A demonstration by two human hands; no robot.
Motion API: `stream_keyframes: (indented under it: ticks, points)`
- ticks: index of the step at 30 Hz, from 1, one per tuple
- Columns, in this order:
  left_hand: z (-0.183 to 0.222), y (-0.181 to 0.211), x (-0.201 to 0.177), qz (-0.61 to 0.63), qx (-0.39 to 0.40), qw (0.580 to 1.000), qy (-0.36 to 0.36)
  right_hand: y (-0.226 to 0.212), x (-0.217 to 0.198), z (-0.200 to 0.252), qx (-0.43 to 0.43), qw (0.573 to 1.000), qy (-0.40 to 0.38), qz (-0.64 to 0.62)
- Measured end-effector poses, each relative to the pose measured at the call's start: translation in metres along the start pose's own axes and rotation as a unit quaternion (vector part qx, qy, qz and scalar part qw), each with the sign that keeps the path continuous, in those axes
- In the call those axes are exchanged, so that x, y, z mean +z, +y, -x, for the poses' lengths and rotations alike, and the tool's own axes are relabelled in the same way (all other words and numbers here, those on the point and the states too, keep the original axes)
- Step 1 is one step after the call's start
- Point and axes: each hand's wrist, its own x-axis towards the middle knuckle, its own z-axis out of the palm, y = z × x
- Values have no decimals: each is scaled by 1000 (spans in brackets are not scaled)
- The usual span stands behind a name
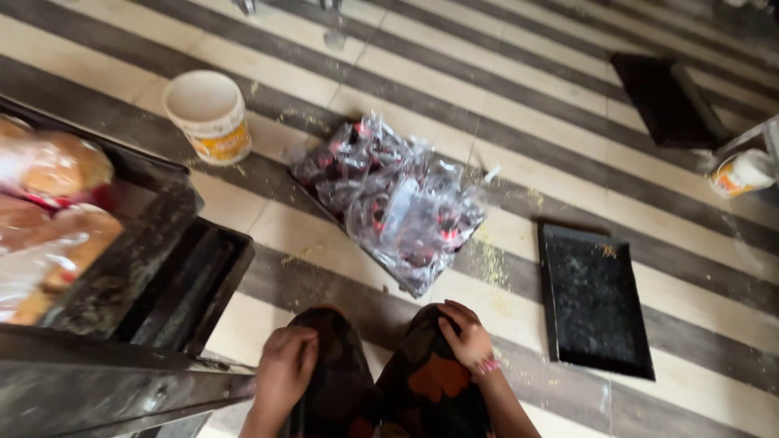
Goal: Packaging muffins or small cakes into individual paper cups and plastic bags.
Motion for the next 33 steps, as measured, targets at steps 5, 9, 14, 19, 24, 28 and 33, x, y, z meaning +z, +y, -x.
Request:
stream_keyframes:
  ticks: [5,9,14,19,24,28,33]
  points:
    - [2,14,-33,0,29,997,72,41,26,-60,-20,1000,9,-7]
    - [19,36,-50,-38,147,979,138,49,33,-87,54,998,-30,26]
    - [50,14,-49,-101,205,899,373,49,40,-82,0,1000,3,2]
    - [49,25,-63,-215,187,855,433,40,35,-61,-49,998,33,-31]
    - [42,25,-77,179,86,897,396,27,12,-44,-65,995,50,-54]
    - [41,17,-82,185,3,922,340,37,8,-44,136,964,-20,-226]
    - [43,-54,-46,205,-4,912,355,100,40,-62,170,926,-9,-337]
